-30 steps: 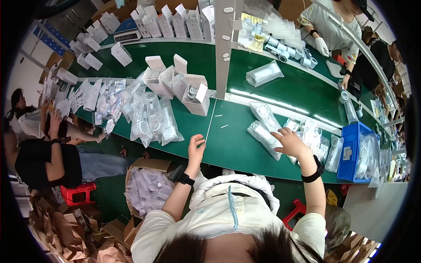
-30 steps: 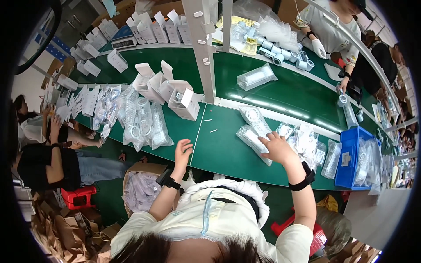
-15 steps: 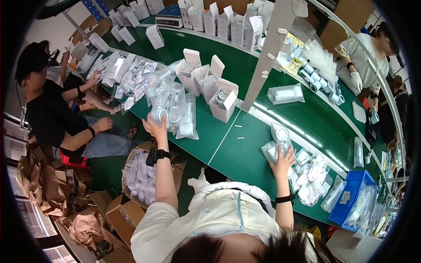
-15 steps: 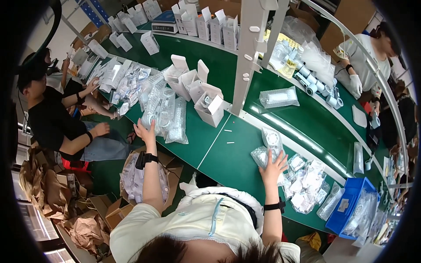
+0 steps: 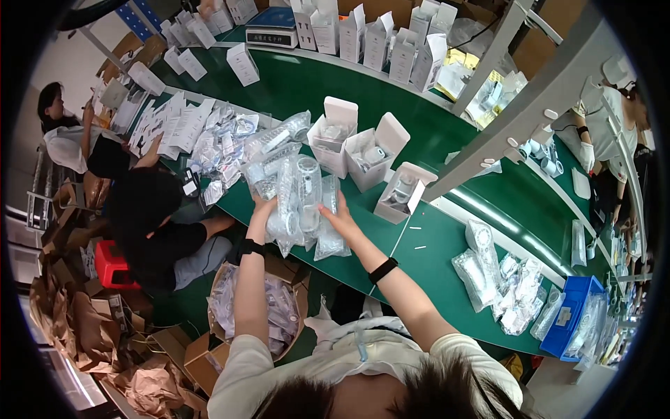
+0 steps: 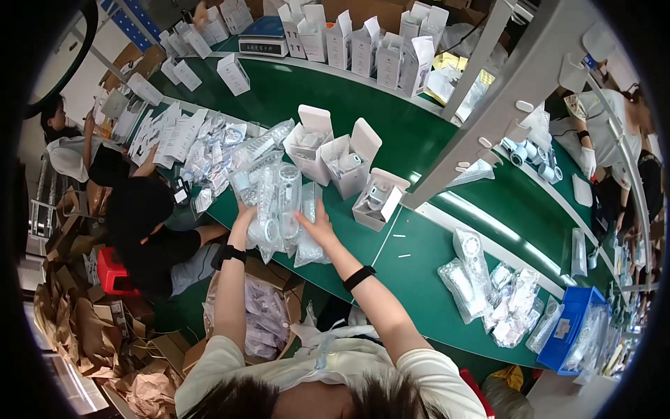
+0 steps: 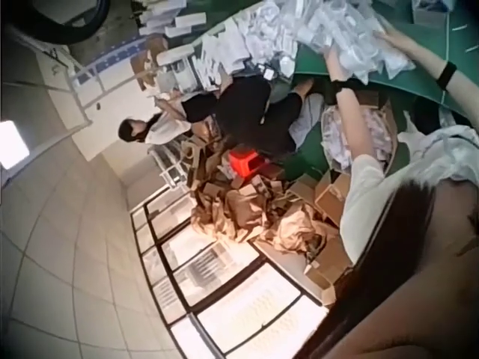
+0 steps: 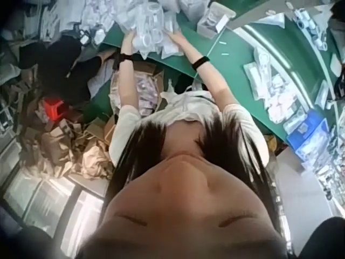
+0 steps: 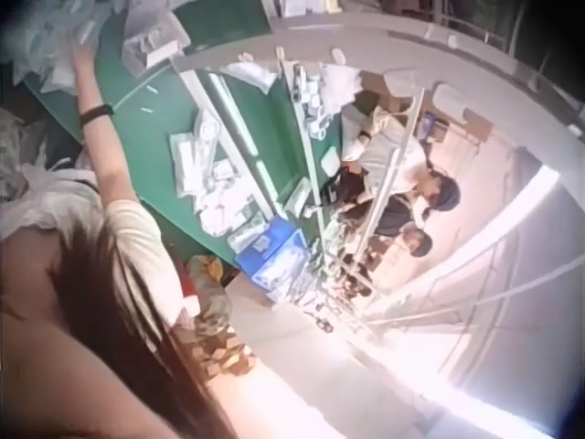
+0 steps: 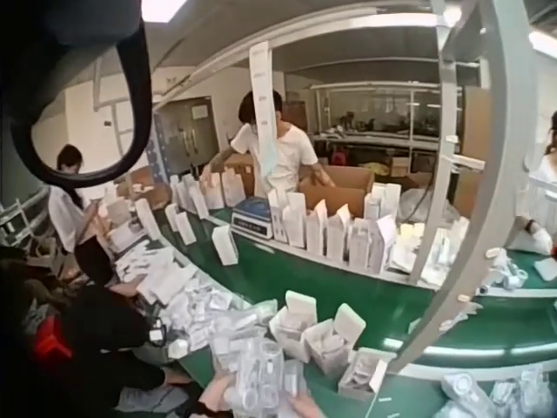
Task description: The person packages handheld fans by hand, placing a fan wrapped in bubble wrap and a charging cable into a box before setting it aside. They repeat this process for several fans, occasionally moving boxes and manuals to reach more items.
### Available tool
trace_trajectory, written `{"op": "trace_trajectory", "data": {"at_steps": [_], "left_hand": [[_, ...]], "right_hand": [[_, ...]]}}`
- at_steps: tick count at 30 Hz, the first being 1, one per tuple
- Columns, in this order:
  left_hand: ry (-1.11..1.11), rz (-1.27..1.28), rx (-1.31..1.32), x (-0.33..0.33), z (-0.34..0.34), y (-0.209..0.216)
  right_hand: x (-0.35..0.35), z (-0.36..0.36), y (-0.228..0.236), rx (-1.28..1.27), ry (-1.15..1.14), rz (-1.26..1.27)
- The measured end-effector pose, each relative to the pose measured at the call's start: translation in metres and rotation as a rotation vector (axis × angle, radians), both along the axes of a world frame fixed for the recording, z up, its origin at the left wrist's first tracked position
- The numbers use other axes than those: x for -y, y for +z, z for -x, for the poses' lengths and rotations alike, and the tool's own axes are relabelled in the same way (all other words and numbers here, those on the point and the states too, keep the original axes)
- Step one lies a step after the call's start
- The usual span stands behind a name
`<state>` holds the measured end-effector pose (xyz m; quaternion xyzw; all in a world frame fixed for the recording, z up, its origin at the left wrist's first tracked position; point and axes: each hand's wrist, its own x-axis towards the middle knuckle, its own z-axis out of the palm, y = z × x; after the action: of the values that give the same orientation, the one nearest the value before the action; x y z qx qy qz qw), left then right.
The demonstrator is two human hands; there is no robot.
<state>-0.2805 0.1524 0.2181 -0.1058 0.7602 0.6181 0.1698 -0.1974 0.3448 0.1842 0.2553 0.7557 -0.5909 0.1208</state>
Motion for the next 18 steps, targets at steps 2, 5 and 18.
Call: {"op": "trace_trajectory", "data": {"at_steps": [2,5,18], "left_hand": [[-0.012,-0.189,0.086,0.002,-0.012,-0.005],[-0.022,-0.321,0.172,0.007,-0.026,-0.008],[0.061,-0.532,0.285,-0.031,-0.112,-0.007]], "right_hand": [[0.009,0.001,0.005,-0.054,0.116,-0.115],[0.013,0.001,0.002,-0.021,0.125,-0.068],[-0.011,-0.075,0.002,0.082,0.095,0.007]]}}
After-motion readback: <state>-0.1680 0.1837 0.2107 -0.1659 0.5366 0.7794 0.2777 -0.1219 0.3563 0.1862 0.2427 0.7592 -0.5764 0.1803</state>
